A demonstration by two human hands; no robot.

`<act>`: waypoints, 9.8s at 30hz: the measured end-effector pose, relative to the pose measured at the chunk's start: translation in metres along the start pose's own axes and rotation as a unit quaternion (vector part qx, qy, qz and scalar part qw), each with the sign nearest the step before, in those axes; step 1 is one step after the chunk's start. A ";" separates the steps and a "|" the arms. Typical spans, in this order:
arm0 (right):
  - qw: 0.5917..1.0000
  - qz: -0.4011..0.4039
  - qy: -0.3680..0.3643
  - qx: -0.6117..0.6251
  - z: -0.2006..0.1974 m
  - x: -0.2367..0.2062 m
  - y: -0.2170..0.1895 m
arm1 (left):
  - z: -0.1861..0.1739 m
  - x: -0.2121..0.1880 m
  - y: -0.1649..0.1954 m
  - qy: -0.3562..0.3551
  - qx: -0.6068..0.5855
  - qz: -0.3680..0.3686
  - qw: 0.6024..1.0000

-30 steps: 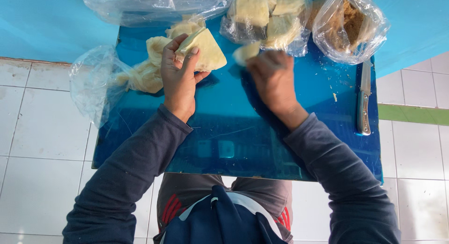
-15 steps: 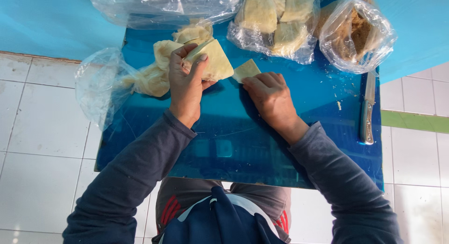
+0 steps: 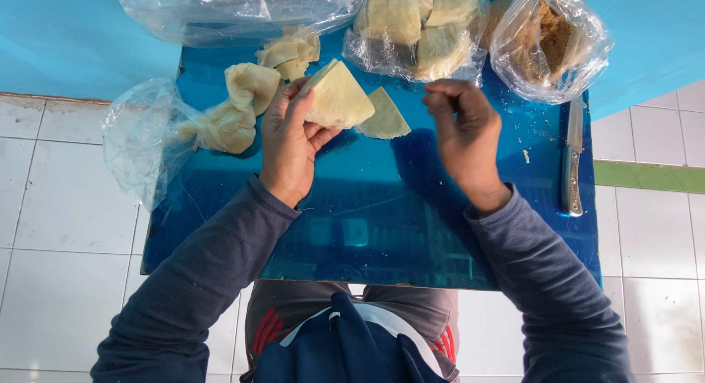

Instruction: The person sits with a blue board on their lap and folds triangular pastry wrappers around a brown filling taken from a plastic bag, pinching the edges closed by hand. Finished folded pastries are set aside in a pile while more wrappers are filled and folded one at a time.

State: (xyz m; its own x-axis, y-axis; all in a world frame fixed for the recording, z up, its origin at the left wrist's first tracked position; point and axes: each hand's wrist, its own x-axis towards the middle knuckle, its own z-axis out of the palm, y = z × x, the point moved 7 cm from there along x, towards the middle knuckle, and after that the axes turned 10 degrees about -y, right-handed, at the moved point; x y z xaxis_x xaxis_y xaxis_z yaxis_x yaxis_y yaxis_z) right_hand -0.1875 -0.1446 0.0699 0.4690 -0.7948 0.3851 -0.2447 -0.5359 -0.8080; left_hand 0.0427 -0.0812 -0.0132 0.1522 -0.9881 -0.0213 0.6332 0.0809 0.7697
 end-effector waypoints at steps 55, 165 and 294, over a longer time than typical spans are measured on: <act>0.950 0.081 -0.173 0.249 0.041 -0.023 0.010 | 0.038 -0.014 -0.021 -0.155 0.178 0.030 0.971; 0.868 -0.209 -0.122 -0.433 0.078 -0.007 -0.049 | -0.004 0.013 -0.001 0.027 0.112 0.101 0.988; 0.931 -0.143 -0.196 -0.272 0.053 -0.012 -0.046 | 0.027 0.003 0.027 -0.135 0.658 0.028 0.740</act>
State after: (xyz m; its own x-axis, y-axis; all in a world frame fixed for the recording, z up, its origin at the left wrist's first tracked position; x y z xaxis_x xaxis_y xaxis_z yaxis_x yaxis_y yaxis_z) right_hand -0.1369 -0.0958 0.0789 0.8294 -0.4885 0.2710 -0.4054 -0.8601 -0.3097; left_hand 0.0395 -0.0852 0.0246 -0.1190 -0.9926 0.0259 -0.6828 0.1007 0.7236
